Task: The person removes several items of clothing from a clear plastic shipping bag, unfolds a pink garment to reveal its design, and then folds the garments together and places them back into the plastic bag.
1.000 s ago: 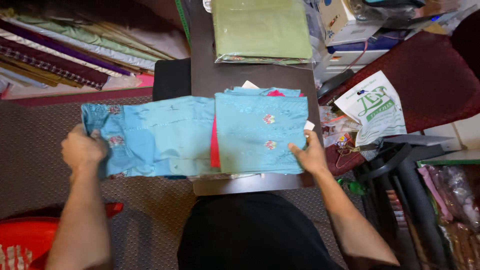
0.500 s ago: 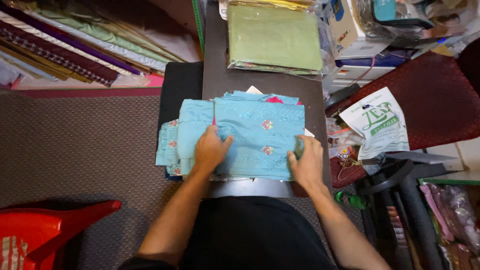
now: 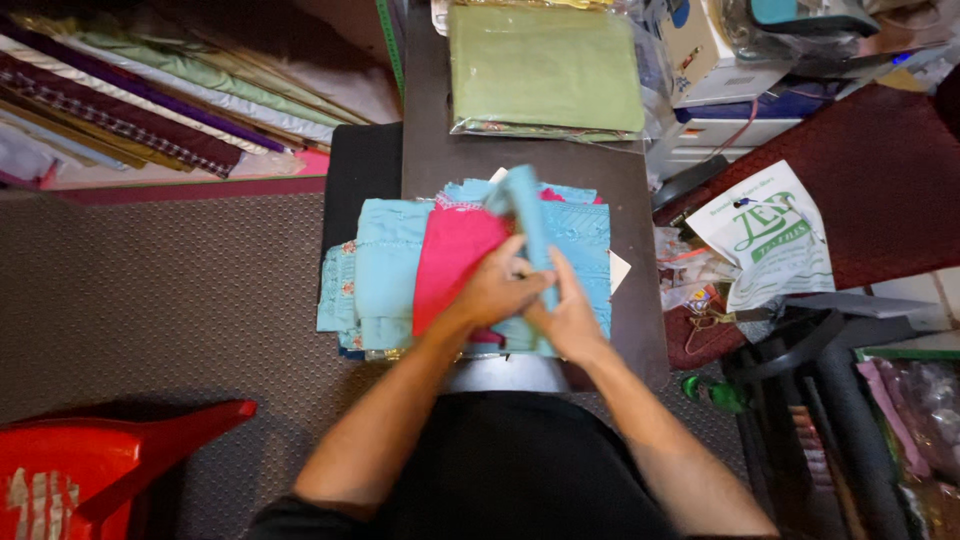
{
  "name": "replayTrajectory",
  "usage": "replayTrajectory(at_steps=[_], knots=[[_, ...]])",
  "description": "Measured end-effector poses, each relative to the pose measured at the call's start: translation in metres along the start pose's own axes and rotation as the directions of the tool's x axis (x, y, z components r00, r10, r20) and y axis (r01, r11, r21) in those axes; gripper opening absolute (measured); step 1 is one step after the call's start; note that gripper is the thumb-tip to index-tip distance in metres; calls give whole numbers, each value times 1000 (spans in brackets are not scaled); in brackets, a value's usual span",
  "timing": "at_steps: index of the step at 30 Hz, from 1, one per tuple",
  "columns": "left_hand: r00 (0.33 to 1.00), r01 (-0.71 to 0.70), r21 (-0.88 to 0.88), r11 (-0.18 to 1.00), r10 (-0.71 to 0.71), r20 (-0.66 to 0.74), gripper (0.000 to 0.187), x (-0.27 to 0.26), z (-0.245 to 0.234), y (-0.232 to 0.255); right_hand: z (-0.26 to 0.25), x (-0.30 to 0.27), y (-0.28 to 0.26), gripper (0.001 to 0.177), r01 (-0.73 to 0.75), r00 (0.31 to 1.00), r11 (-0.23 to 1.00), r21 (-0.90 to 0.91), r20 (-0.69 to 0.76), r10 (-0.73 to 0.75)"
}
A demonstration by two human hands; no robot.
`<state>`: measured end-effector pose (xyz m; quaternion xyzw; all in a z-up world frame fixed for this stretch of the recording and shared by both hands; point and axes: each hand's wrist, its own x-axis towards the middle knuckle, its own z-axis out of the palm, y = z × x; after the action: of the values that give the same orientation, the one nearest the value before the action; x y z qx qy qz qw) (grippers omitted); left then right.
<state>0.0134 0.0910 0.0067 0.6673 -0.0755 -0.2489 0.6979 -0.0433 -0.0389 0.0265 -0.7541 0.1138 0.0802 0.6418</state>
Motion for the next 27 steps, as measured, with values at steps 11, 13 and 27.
replayTrajectory(at_steps=[11,13,27], knots=[[973,63,905,420,177,-150,59,-7,-45,-78,-247,22,116,59,-147,858,965,216,-457,233],[980,64,920,386,150,-131,55,-7,-41,-74,-280,26,153,60,-143,841,961,238,-482,245],[961,231,888,397,49,-272,58,-4,-22,-63,-213,63,171,43,-207,919,873,-442,-393,20]])
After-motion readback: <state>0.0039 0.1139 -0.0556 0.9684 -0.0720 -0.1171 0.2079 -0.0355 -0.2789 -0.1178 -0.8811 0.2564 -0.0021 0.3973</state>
